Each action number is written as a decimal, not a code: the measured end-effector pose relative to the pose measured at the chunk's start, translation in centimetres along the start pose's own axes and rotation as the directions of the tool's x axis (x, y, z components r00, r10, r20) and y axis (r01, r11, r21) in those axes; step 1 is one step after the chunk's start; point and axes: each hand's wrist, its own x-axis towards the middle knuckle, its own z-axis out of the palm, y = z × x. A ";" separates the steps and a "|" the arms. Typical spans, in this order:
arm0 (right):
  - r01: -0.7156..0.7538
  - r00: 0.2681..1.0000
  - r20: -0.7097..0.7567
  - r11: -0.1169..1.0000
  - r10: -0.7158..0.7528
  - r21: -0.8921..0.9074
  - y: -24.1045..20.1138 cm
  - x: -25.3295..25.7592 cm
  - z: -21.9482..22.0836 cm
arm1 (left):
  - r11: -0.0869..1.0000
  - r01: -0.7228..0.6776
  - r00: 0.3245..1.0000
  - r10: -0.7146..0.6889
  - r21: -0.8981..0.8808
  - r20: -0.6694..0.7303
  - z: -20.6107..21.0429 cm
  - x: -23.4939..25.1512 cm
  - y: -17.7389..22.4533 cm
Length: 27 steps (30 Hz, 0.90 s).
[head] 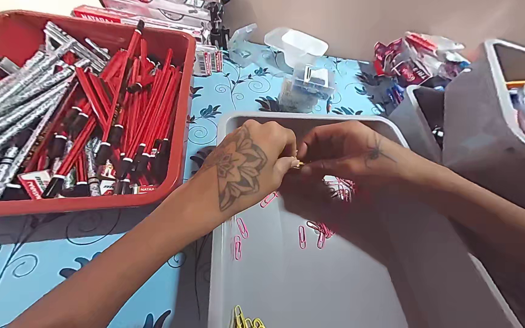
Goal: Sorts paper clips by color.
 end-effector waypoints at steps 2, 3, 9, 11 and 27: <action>-0.043 0.999 0.022 0.992 0.046 -0.116 0.0 -0.2 -0.4 | 0.998 0.066 0.997 -0.066 -0.008 0.032 -0.4 0.1 0.4; -0.054 0.998 0.020 0.980 0.059 -0.193 0.0 -0.4 -0.5 | 0.996 0.090 0.995 -0.089 -0.004 0.043 -0.5 0.1 0.4; 0.159 0.984 -0.012 0.919 -0.175 -0.362 0.7 -0.7 -0.2 | 0.996 0.074 0.997 -0.073 -0.043 0.021 -0.6 0.1 0.4; 0.202 0.977 -0.005 0.923 -0.215 -0.329 0.3 -0.4 0.4 | 0.995 0.049 0.999 -0.049 -0.088 0.002 -0.6 0.1 0.2; 0.294 0.956 0.127 0.820 -0.266 -0.490 -1.5 -3.5 0.9 | 0.973 -0.114 0.963 0.158 -0.198 0.219 -1.2 0.4 -0.5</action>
